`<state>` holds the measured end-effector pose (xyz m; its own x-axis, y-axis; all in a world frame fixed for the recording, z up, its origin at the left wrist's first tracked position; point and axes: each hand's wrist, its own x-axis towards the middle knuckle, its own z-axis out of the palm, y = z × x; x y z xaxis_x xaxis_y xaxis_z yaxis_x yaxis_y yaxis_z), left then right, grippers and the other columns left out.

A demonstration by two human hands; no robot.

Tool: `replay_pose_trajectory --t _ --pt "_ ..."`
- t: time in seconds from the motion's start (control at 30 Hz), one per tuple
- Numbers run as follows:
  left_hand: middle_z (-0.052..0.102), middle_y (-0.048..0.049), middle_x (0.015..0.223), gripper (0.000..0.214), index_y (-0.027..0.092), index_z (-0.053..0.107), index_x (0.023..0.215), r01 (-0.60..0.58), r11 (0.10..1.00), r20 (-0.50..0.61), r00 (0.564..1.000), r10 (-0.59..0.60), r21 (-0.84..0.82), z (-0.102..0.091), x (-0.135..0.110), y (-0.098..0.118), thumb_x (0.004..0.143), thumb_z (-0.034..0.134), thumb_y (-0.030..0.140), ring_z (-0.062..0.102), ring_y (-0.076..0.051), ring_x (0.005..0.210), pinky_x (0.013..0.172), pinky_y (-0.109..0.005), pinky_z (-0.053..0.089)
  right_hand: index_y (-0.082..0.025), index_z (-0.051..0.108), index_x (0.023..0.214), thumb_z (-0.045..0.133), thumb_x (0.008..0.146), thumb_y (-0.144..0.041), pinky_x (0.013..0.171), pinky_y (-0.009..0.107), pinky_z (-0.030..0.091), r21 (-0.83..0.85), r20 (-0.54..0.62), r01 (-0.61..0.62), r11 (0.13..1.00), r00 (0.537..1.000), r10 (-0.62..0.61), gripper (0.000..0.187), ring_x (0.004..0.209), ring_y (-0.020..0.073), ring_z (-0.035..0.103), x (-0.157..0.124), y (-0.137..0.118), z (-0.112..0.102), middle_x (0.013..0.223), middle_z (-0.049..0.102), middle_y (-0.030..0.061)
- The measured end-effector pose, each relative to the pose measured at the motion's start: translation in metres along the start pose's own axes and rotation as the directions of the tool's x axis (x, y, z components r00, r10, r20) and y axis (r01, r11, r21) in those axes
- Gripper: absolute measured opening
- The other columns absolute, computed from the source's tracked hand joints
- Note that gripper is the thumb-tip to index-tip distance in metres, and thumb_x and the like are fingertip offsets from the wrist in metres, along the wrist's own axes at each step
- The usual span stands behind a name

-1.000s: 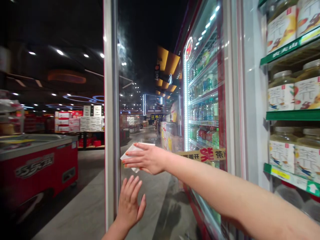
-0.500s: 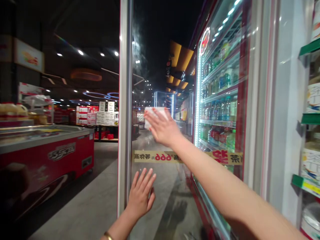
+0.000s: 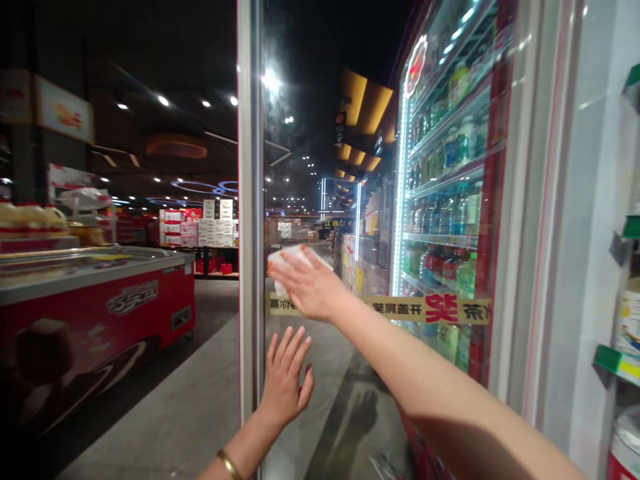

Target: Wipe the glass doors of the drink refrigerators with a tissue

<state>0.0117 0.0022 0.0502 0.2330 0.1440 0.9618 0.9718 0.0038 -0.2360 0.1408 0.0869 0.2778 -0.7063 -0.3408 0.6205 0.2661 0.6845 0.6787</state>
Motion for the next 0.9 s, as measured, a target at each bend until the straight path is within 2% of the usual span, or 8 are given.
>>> replay_pose_trajectory --t 0.1,0.17,0.3,0.37,0.47,0.63,0.7,0.9 --pt "0.059 -0.0081 0.161 0.079 0.025 0.036 0.169 0.004 0.997 -0.032 0.999 -0.006 -0.071 -0.002 0.016 -0.006 0.095 0.065 0.021 0.038 -0.022 0.164 0.141 -0.047 0.022 -0.033 0.041 0.167 0.044 0.111 -0.034 0.141 0.053 0.015 0.0 0.091 0.099 0.995 0.991 -0.098 0.056 0.166 0.0172 0.031 -0.032 0.007 0.0 0.175 0.044 -0.0045" --pt "0.053 -0.0066 0.167 0.08 0.028 0.036 0.169 0.008 0.995 -0.04 0.999 -0.012 -0.101 0.0 0.03 -0.013 0.096 0.066 0.021 0.031 -0.02 0.167 0.142 -0.045 0.018 -0.028 0.027 0.173 0.039 0.113 -0.036 0.14 0.057 0.013 -0.095 -0.025 -0.28 0.955 0.96 0.279 0.062 0.17 0.0214 0.021 -0.08 0.029 -0.006 0.18 0.034 0.0028" --pt "0.032 -0.0052 0.178 0.08 0.027 0.028 0.172 0.05 0.998 -0.055 0.997 -0.052 -0.034 0.01 0.05 -0.018 0.1 0.063 0.028 0.014 -0.019 0.171 0.143 -0.042 0.005 -0.006 -0.002 0.174 0.024 0.114 -0.04 0.137 0.066 0.015 -0.034 -0.418 -0.924 0.381 0.36 0.834 0.074 0.172 0.0337 0.001 -0.197 0.062 -0.022 0.182 0.007 0.0275" --pt "0.03 -0.0056 0.178 0.076 0.025 0.028 0.172 0.069 0.998 -0.051 0.996 -0.069 0.002 0.013 0.053 -0.015 0.102 0.059 0.031 0.014 -0.018 0.171 0.143 -0.042 0.003 -0.006 -0.011 0.173 0.021 0.113 -0.038 0.133 0.074 0.019 -0.01 -0.439 -0.956 0.292 0.267 0.858 0.075 0.171 0.0382 0.0 -0.234 0.044 -0.012 0.181 0.001 0.0298" --pt "0.029 -0.0059 0.179 0.074 0.024 0.029 0.171 0.078 0.997 -0.043 0.996 -0.077 0.022 0.012 0.051 -0.01 0.103 0.058 0.032 0.015 -0.018 0.171 0.143 -0.043 0.004 -0.015 -0.01 0.174 0.032 0.11 -0.032 0.132 0.076 0.024 -0.054 -0.354 -0.936 0.348 0.344 0.87 0.079 0.17 0.0399 0.011 -0.245 -0.034 0.028 0.183 0.005 0.022" --pt "0.025 -0.0056 0.18 0.076 0.023 0.029 0.171 0.042 0.999 -0.05 0.998 -0.04 0.025 0.009 0.049 -0.013 0.102 0.06 0.029 0.014 -0.019 0.171 0.143 -0.042 0.004 -0.032 0.013 0.176 0.049 0.106 -0.032 0.132 0.045 0.041 0.028 0.081 -0.431 0.902 0.9 0.428 0.079 0.16 0.0226 0.044 -0.255 -0.145 0.072 0.176 0.038 0.0021" --pt "0.025 -0.0052 0.18 0.077 0.023 0.028 0.171 0.042 0.999 -0.034 0.999 -0.041 0.026 0.009 0.049 -0.013 0.102 0.06 0.03 0.014 -0.019 0.171 0.143 -0.043 0.004 -0.034 0.014 0.176 0.049 0.106 -0.033 0.131 0.049 0.044 -0.008 0.001 -0.526 0.851 0.851 0.526 0.078 0.158 0.0248 0.048 -0.278 -0.139 0.065 0.173 0.043 0.0012" --pt "0.02 -0.0044 0.182 0.077 0.023 0.026 0.172 0.033 0.997 -0.029 0.999 -0.031 0.063 0.008 0.047 -0.009 0.102 0.058 0.029 0.011 -0.02 0.172 0.143 -0.043 0.003 -0.02 -0.017 0.172 0.041 0.103 -0.028 0.134 0.08 0.017 -0.097 -0.373 -0.948 0.304 0.318 0.871 0.091 0.167 0.0415 -0.003 -0.285 -0.107 0.061 0.181 0.001 0.0102"
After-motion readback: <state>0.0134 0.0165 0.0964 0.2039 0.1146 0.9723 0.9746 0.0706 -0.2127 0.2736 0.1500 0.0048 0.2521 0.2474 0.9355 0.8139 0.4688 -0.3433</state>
